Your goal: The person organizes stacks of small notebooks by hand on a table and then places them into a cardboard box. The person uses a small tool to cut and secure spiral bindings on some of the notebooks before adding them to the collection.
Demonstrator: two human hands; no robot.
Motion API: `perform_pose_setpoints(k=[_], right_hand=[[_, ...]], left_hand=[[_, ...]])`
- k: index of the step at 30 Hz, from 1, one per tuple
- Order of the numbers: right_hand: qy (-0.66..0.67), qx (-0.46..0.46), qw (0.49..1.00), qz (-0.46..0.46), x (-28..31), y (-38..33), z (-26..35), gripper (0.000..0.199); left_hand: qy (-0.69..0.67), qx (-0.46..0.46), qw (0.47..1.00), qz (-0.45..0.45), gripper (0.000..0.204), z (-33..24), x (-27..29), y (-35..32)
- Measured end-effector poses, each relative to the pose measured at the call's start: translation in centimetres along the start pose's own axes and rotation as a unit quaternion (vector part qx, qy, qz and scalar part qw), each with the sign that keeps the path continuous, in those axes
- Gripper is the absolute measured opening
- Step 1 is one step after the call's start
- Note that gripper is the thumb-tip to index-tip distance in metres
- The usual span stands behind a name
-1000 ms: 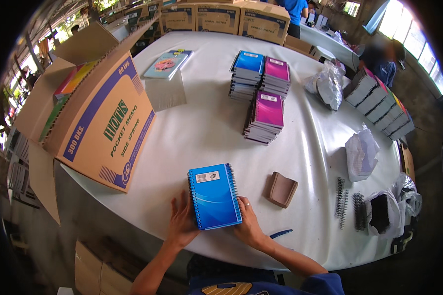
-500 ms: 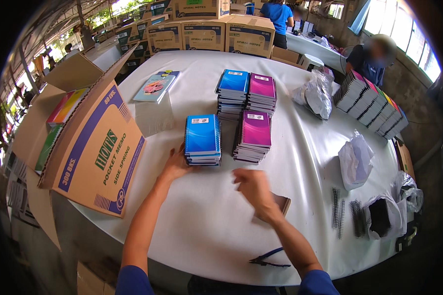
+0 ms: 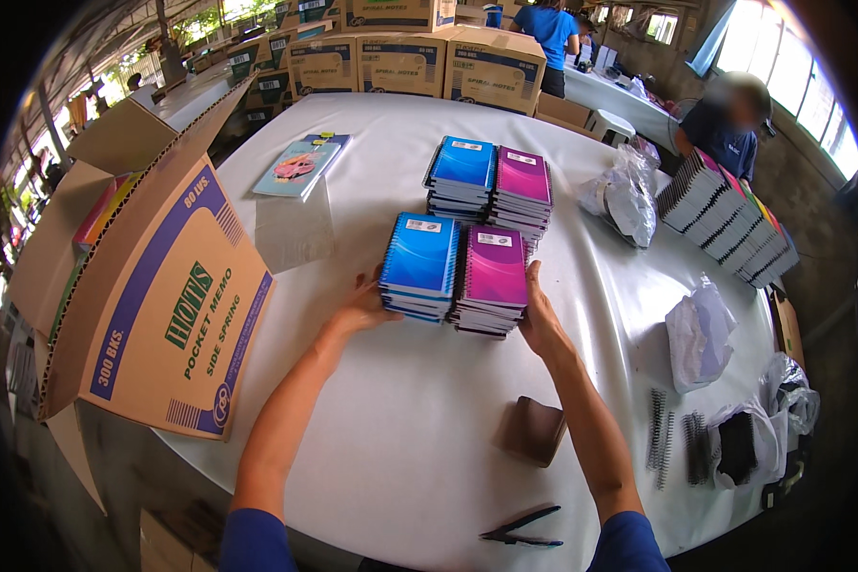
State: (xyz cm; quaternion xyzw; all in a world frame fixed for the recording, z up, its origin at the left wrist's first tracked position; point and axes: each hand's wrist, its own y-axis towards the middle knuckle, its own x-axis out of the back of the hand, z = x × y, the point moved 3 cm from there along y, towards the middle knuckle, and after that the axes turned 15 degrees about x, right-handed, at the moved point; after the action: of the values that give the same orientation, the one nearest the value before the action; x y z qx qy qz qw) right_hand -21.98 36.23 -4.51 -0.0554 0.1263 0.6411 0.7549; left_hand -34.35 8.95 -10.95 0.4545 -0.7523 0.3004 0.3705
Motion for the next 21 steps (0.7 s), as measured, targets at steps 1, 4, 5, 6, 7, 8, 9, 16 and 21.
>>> perform_pose_setpoints(k=[1,4,5,6,7,8,9,16,21], right_hand=[[0.000,-0.002,1.000,0.001,-0.3,0.2,-0.2,0.089],[0.010,-0.004,1.000,-0.014,-0.3,0.6,-0.8,0.088],[0.019,0.022,1.000,0.003,-0.3,0.5,-0.8,0.087],[0.025,0.049,0.998,0.019,0.1,0.6,-0.8,0.086],[0.023,0.045,0.998,0.029,0.8,0.2,-1.4,0.086],[-0.083,0.111,0.990,0.039,2.0,-0.8,-1.4,0.082],[-0.120,0.098,0.988,0.025,3.3,-1.0,-2.0,0.077],[-0.440,0.299,0.822,0.202,0.6,-18.7,2.9,0.054],[-0.589,0.305,0.638,0.393,0.8,-30.4,1.2,0.076]], left_hand=[[-0.008,0.007,1.000,0.022,0.080,-0.2,-0.5,0.4],[-0.007,0.016,0.999,0.043,0.078,-0.3,-0.8,0.8],[0.004,0.019,0.999,0.040,0.078,-0.3,-0.7,0.7],[-0.002,0.021,0.999,0.037,0.078,-0.7,-0.5,0.7],[0.003,0.026,0.999,0.026,0.080,-1.2,-0.2,0.3],[0.007,0.033,0.999,0.012,0.083,-1.7,0.0,-0.4],[-0.025,0.000,0.997,-0.068,0.087,-0.3,0.2,-1.5],[0.038,0.021,0.989,-0.142,0.088,3.9,-0.4,-18.4],[0.052,0.100,0.971,-0.211,0.074,3.5,-2.3,-33.4]])
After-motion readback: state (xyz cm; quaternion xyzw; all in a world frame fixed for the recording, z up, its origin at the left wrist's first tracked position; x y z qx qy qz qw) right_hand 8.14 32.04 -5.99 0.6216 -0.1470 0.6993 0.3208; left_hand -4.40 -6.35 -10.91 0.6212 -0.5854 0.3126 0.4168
